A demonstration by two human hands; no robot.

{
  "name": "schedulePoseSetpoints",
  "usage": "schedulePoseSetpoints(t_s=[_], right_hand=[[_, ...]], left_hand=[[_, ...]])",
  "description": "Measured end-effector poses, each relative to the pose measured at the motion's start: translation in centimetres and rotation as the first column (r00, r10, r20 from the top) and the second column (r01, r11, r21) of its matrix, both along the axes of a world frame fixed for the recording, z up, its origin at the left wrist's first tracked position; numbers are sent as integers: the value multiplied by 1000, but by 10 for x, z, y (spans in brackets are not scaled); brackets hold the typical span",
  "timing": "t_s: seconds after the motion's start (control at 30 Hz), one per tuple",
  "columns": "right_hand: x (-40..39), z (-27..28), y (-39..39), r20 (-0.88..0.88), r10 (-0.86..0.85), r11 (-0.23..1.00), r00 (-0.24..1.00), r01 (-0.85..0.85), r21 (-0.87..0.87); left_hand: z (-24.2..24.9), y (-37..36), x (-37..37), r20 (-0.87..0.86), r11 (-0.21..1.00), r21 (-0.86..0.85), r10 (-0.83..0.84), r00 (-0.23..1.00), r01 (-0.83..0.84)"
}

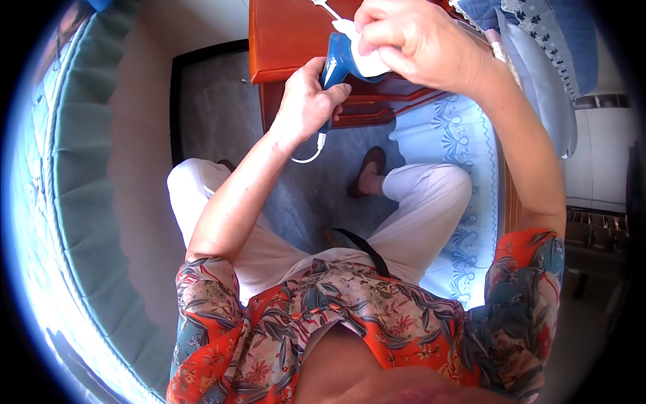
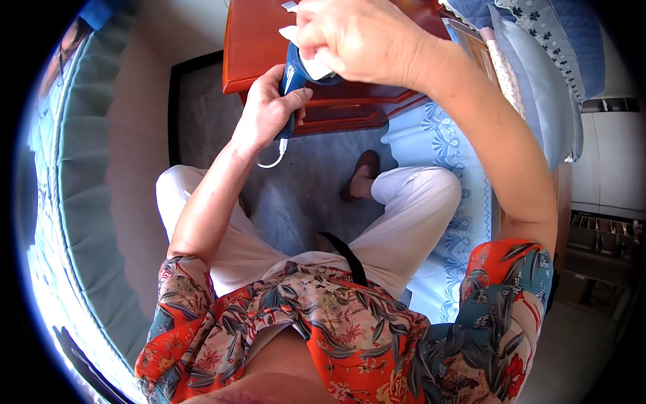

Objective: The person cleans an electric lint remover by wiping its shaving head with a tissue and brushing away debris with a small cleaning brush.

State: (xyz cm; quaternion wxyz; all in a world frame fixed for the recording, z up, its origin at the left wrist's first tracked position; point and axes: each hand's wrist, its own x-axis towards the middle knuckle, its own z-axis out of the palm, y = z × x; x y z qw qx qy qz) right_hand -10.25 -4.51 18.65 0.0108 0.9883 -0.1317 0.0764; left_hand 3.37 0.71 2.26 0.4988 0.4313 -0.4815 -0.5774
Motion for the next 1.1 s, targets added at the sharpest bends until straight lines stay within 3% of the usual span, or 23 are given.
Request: schedulePoseSetpoints(t_s=[0.13,0.17,0.27,0.3,0.43,0.57,0.67,0.7,0.8,0.93,1.03,1.1], right_hand=[[3,-10,11,1,65,972,998,-63,-227],[-2,-9,18,-223,-3,934,975,-77,-349],[-13,-27,30,-118,-36,958,992,1,-286],[-18,-28,27,-82,11,945,997,-37,-326],[-31,-14,30,41,-164,957,986,169,-235],[-17,2,32,201,-156,951,967,202,-235],[-2,-2,29,153,-76,967,985,110,-230],[5,-16,25,183,-67,946,981,121,-300],[13,-17,23,-12,-56,927,998,48,-372],[17,-21,20,-90,2,900,996,-41,-435],[15,-10,22,-106,-56,921,993,10,-389],[8,-8,23,102,-24,932,995,59,-358]], left_hand=[[-3,-2,1,-100,999,37,-19,995,22],[-3,-2,2,-114,998,50,-24,993,30],[-3,-5,5,-279,997,63,-31,960,50],[-3,-6,6,-292,996,67,-45,955,67],[-3,-5,6,-367,992,93,-45,929,85],[-5,-5,5,-381,990,101,-52,923,98],[-4,-4,2,-378,989,105,-61,924,108],[-4,-4,1,-378,988,106,-64,923,112],[-5,-4,1,-372,986,125,-59,926,113],[-10,-5,1,-370,983,141,-58,927,118],[-9,-8,2,-435,978,126,-96,895,166],[-4,-9,7,-520,977,121,-90,849,177]])
